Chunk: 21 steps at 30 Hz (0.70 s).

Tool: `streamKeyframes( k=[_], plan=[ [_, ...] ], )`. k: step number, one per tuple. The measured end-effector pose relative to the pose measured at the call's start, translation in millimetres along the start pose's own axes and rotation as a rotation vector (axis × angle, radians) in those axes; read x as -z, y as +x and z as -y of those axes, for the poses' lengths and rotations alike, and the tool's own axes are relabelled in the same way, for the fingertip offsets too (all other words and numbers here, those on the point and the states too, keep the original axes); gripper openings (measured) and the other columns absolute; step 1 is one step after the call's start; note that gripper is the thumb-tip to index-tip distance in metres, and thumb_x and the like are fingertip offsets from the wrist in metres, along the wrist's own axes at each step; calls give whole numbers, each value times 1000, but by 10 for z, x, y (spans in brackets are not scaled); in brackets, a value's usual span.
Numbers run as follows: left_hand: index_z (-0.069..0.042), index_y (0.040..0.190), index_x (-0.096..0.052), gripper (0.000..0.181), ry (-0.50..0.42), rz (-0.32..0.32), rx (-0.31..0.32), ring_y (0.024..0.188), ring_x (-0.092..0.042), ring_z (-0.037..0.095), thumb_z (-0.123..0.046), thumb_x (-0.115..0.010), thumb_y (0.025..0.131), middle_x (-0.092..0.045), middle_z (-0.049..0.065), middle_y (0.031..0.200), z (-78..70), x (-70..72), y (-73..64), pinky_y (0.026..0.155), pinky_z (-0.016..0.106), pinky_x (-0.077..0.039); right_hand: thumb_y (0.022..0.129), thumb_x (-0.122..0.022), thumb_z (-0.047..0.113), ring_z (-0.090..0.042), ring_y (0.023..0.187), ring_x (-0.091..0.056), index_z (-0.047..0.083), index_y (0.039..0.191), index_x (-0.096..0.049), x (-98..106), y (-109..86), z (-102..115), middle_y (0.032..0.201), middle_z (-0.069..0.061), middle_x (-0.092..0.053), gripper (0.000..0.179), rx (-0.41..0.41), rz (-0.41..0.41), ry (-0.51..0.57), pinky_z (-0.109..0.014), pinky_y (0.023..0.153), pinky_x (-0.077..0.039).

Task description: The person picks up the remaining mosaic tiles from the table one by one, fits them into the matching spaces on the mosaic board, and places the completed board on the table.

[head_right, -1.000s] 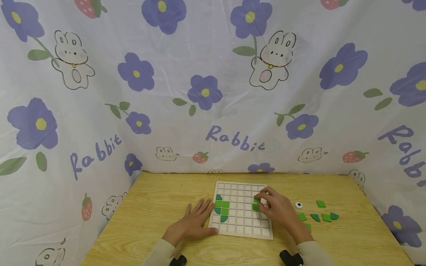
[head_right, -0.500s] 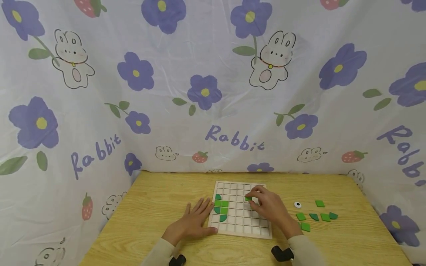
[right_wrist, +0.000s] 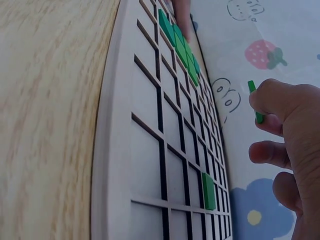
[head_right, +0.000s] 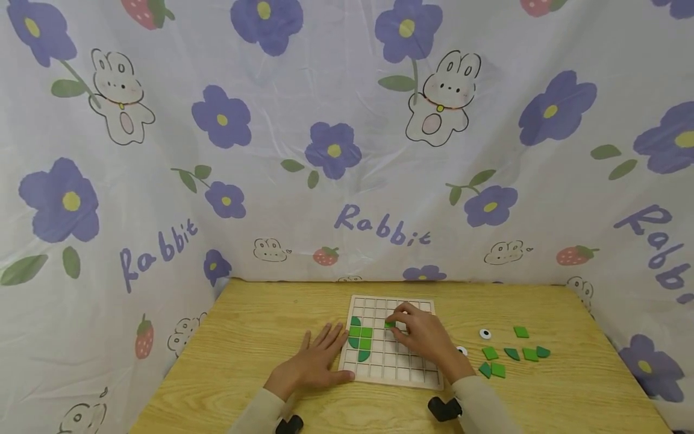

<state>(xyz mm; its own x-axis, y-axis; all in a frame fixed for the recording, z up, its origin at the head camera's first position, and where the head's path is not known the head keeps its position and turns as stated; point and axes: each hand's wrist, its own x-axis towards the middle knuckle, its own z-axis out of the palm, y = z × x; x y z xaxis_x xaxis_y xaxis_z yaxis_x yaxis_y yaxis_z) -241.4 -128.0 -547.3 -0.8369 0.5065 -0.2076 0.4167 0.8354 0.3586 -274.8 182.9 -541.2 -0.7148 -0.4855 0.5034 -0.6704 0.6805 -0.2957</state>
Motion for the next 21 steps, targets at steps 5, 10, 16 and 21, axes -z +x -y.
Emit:
streamKeyframes(
  k=[5, 10, 16, 21],
  plan=[
    [-20, 173, -19, 100, 11, 1, 5, 168, -7, 35, -76, -54, 99, -9, 7, 182, -8, 10, -12, 129, 73, -7, 92, -85, 14, 7, 67, -56, 21, 108, -82, -71, 37, 14, 114, 2, -70, 18, 28, 5, 6, -18, 58, -48],
    [-19, 173, -20, 99, 11, 1, 0, 168, -8, 35, -75, -55, 99, -9, 8, 182, -48, 42, -46, 129, 73, -8, 95, -83, 17, 5, 68, -56, 21, 111, -82, -89, 57, 36, 115, 1, -69, 17, 9, 51, 22, -21, 60, -49],
    [-20, 173, -20, 101, 37, -15, 3, 168, -9, 35, -76, -55, 98, -11, 8, 181, -63, 32, -44, 129, 73, -10, 97, -81, 19, 0, 73, -61, 22, 113, -82, -106, 78, 62, 117, 1, -70, 17, -19, 89, 2, -25, 64, -54],
    [-19, 173, -21, 100, 44, -18, 7, 168, -10, 35, -76, -56, 98, -12, 8, 181, -71, 32, -61, 129, 73, -11, 97, -81, 19, -3, 77, -66, 23, 113, -82, -147, 74, 85, 117, 3, -70, 17, -31, 96, 6, -26, 67, -56]
  ],
)
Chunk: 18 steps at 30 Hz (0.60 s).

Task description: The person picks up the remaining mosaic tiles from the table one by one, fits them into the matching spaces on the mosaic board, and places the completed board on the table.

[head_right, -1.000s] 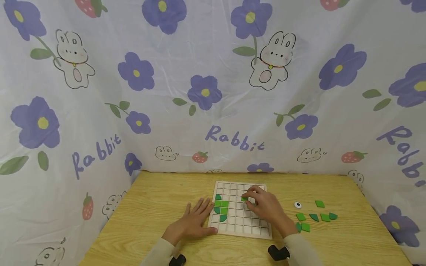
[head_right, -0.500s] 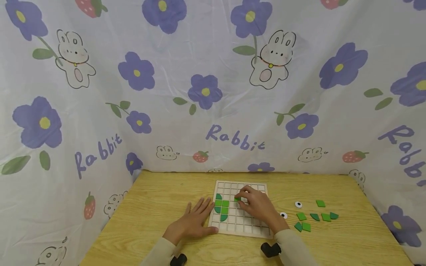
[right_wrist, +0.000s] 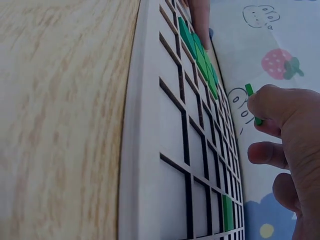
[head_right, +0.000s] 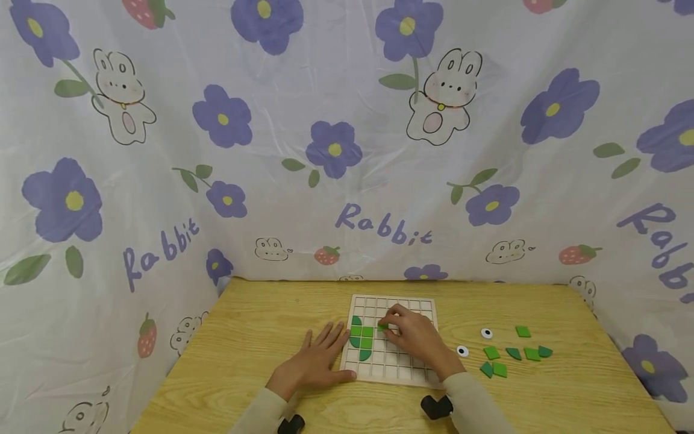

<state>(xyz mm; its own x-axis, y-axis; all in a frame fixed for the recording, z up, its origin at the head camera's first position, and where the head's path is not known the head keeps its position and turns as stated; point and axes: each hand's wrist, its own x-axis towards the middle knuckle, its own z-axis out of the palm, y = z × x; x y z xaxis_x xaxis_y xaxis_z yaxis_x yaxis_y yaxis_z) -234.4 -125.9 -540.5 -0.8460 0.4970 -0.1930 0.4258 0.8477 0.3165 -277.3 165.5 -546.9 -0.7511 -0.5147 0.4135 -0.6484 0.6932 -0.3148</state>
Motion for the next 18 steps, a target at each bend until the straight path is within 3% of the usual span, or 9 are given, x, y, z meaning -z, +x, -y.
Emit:
streamKeyframes(
  k=[18],
  plan=[
    [-18, 173, -20, 99, -9, 14, -4, 168, -9, 36, -75, -54, 99, -11, 9, 181, 7, 7, 13, 128, 74, -11, 97, -81, 21, -5, 79, -66, 22, 113, -83, -188, -27, -49, 115, 2, -71, 16, 26, 33, 9, -24, 64, -54]
  ],
)
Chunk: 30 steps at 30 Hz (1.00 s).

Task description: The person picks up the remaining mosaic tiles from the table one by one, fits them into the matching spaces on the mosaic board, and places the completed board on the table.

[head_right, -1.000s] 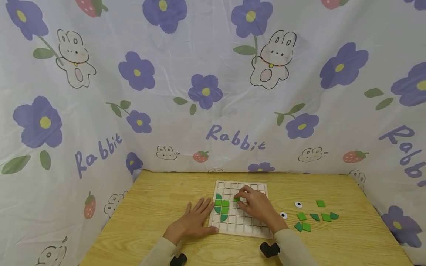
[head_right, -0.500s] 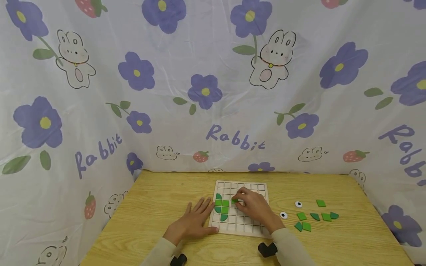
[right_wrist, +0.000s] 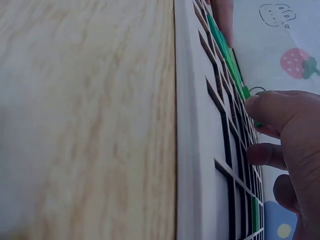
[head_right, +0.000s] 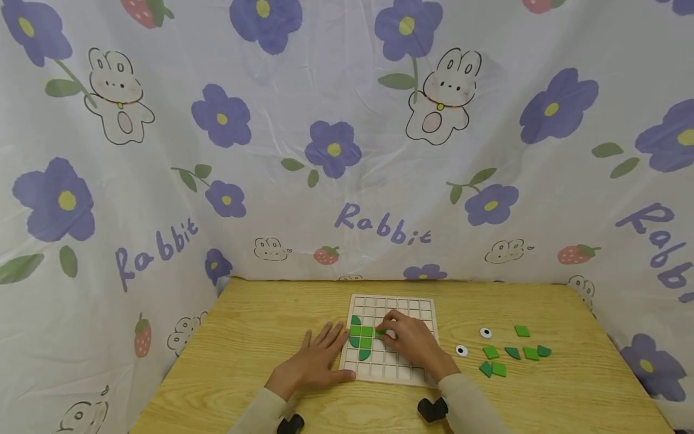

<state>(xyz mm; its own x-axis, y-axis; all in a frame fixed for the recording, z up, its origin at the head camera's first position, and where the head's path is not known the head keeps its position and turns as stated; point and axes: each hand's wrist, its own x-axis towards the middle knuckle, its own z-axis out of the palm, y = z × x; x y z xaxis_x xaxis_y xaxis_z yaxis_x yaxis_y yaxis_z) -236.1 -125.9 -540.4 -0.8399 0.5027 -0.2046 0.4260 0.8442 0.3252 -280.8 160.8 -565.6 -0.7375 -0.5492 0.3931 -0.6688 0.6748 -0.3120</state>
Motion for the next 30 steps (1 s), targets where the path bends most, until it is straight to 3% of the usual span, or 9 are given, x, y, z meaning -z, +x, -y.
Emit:
streamKeyframes(
  k=[8, 17, 23, 30],
  plan=[
    [-18, 173, -19, 100, -11, 3, 0, 168, -9, 37, -76, -54, 99, -10, 9, 181, 3, 11, -4, 128, 74, -10, 99, -78, 24, -8, 83, -69, 22, 115, -83, -27, -4, -27, 117, 2, -72, 16, -15, 26, -18, -26, 66, -55],
    [-19, 173, -19, 99, 2, 10, 7, 168, -8, 36, -75, -55, 99, -10, 9, 181, 4, -6, 18, 129, 74, -9, 99, -78, 22, -12, 89, -73, 21, 113, -85, -6, 21, 1, 115, 3, -71, 16, 32, 29, -59, -31, 74, -61],
    [-17, 173, -20, 100, -5, 11, 8, 168, -8, 37, -75, -55, 99, -10, 10, 181, -25, 12, 3, 128, 74, -9, 98, -79, 20, -3, 75, -64, 21, 114, -85, 12, 29, 28, 113, 4, -69, 17, 53, 33, -98, -23, 63, -53],
    [-18, 173, -19, 99, -18, 18, 6, 168, -7, 37, -74, -54, 99, -9, 9, 181, -11, 31, 0, 129, 74, -7, 97, -81, 16, 3, 66, -53, 17, 114, -85, 27, 30, 61, 112, 2, -68, 18, 42, 31, -70, -19, 56, -43]
  ],
)
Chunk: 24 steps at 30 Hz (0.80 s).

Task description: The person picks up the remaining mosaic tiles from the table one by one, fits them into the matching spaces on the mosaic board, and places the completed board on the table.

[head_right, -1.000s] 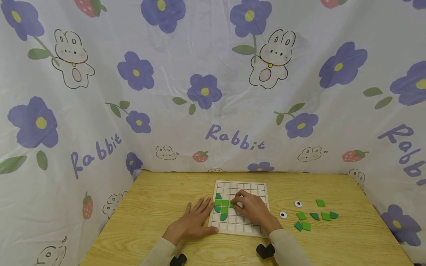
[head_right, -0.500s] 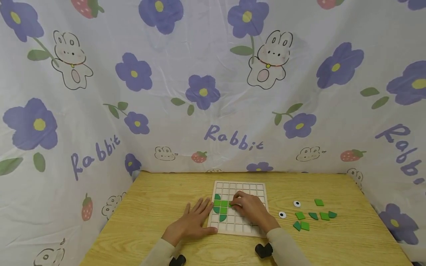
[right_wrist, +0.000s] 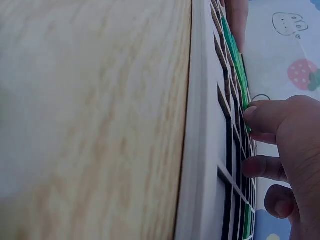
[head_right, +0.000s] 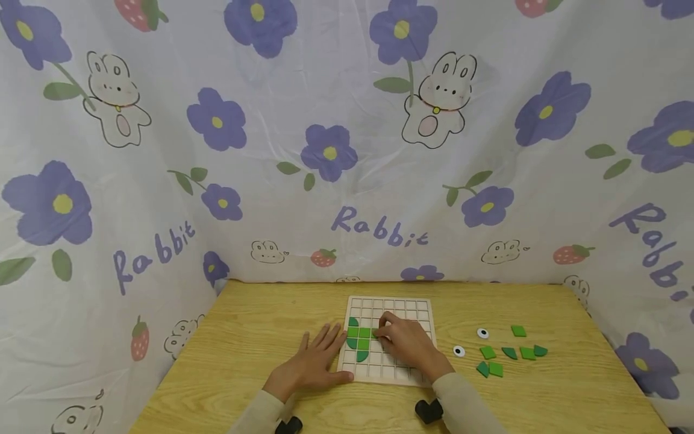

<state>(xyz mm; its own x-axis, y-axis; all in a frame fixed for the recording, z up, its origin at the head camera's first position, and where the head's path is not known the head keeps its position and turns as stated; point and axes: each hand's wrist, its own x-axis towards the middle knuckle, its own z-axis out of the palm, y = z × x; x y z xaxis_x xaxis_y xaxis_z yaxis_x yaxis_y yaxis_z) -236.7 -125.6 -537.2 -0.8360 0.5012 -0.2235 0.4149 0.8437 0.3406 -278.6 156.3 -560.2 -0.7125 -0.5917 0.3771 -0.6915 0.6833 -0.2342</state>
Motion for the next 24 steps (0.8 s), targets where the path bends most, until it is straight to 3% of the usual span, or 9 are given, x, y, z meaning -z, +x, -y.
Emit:
streamKeyframes(
  k=[18, 24],
  plan=[
    [-18, 173, -17, 99, -7, 2, -1, 169, -5, 35, -75, -52, 100, -7, 8, 182, 30, -41, 24, 129, 74, -5, 100, -77, 21, 1, 69, -56, 20, 119, -82, -22, -4, 24, 118, 2, -68, 20, -64, 68, -9, -25, 61, -50],
    [-18, 173, -17, 100, -11, -2, 6, 169, -4, 35, -75, -52, 100, -7, 8, 182, 34, -82, 33, 129, 73, -5, 100, -77, 18, -2, 70, -58, 20, 121, -80, 2, -23, 37, 119, 1, -68, 21, -45, 47, -28, -24, 59, -49]
  ],
)
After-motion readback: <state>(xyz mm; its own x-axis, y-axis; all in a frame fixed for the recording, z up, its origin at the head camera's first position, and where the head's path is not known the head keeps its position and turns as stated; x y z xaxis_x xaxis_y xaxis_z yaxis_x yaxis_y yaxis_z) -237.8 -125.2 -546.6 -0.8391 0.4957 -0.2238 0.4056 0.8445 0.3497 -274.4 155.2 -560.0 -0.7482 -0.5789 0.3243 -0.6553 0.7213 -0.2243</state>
